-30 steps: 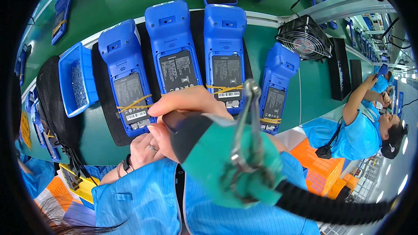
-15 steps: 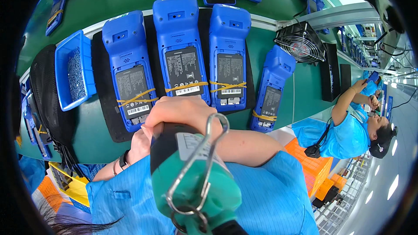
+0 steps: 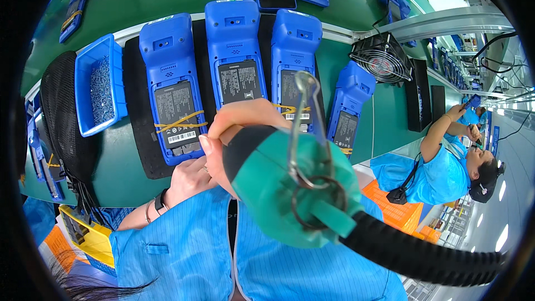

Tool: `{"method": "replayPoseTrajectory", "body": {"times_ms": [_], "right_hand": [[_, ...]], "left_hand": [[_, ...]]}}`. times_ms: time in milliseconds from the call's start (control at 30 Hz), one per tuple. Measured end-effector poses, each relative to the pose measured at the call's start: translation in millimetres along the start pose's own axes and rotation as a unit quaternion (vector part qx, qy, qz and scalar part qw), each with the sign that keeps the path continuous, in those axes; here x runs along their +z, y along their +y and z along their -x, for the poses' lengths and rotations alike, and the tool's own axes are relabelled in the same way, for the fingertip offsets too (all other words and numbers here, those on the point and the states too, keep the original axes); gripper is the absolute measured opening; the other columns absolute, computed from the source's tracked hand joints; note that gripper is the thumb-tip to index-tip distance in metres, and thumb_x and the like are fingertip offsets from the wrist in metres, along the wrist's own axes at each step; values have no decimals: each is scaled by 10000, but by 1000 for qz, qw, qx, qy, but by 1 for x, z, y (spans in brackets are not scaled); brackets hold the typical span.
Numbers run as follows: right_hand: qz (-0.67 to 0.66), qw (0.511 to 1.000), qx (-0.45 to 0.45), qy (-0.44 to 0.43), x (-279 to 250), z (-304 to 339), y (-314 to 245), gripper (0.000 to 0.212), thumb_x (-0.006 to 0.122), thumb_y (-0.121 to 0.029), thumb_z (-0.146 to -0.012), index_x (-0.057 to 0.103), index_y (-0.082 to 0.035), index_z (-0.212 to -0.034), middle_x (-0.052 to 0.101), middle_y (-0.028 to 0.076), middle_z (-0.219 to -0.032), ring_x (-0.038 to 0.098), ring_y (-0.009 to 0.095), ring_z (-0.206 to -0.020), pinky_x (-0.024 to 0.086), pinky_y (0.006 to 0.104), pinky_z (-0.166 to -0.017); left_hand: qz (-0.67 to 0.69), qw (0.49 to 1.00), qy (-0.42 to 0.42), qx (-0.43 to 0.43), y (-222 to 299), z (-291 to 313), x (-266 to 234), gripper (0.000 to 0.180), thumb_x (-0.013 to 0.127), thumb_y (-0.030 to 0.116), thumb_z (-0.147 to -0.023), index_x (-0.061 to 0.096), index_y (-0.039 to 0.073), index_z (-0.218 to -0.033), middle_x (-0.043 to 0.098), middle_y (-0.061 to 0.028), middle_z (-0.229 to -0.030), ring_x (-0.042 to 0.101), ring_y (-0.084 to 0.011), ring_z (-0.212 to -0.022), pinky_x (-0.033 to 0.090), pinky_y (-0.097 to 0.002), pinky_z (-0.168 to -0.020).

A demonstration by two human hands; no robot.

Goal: The person secures components and fasteners in handheld electronic devices using an electric screwdriver on a factory assembly line.

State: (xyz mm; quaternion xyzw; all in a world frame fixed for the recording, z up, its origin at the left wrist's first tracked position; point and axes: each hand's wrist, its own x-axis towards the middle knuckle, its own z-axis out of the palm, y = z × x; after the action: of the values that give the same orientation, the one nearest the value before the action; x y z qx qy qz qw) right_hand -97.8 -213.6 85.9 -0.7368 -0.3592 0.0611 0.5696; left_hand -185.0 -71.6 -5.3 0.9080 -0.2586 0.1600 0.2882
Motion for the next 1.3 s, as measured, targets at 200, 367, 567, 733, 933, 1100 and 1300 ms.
{"method": "replayPoseTrajectory", "body": {"times_ms": [200,367,567,733,933,1100,1300], "right_hand": [[-111,989,-8,94,3,0,0,293,498,83,-831,372,-79,-1039,506,59,-698,493,130,-505,425,309,-498],[-63,997,-46,14,-22,1,5,279,529,-2,-861,367,-82,-1074,509,48,-702,487,129,-493,424,303,-499],[-144,980,-68,117,-21,13,-3,313,548,-23,-852,365,-81,-1099,503,42,-686,495,132,-494,420,296,-496],[-194,972,-70,114,-29,19,-12,311,547,-29,-847,371,-80,-1099,493,42,-676,497,138,-495,425,304,-495],[-272,948,-73,151,-40,33,-24,303,528,-15,-852,377,-81,-1107,463,29,-651,456,126,-485,397,291,-484],[-285,924,-103,234,-64,51,-20,274,507,-55,-873,390,-88,-1119,422,6,-629,414,109,-470,374,271,-494],[-358,894,-82,256,-72,73,-13,308,525,-25,-879,349,-92,-1123,479,39,-662,471,129,-530,409,287,-521]], "left_hand": [[-7,1000,-10,3,0,-5,-3,261,646,83,-749,667,93,-1010,598,-38,-1211,468,-52,-518,430,-197,-423],[-3,1000,-17,12,-3,-4,-2,248,632,81,-755,655,73,-1002,615,-53,-1161,497,-46,-542,428,-205,-427],[84,981,155,-77,8,-12,-5,353,743,74,-703,628,61,-1037,651,-30,-896,518,-89,-491,433,-229,-439],[213,939,81,-258,23,-35,-19,271,767,95,-710,661,57,-957,635,-42,-717,566,-122,-502,447,-255,-462],[216,932,81,-279,25,-27,-26,52,693,40,-772,685,46,-823,664,-68,-682,619,-124,-525,470,-240,-486],[-52,891,311,-327,-35,-11,-113,101,567,21,-871,662,2,-902,681,-46,-825,575,-67,-622,447,-196,-580],[-106,878,259,-388,-118,27,-145,133,617,98,-860,675,22,-952,673,-50,-745,596,-76,-610,462,-216,-577]]}}
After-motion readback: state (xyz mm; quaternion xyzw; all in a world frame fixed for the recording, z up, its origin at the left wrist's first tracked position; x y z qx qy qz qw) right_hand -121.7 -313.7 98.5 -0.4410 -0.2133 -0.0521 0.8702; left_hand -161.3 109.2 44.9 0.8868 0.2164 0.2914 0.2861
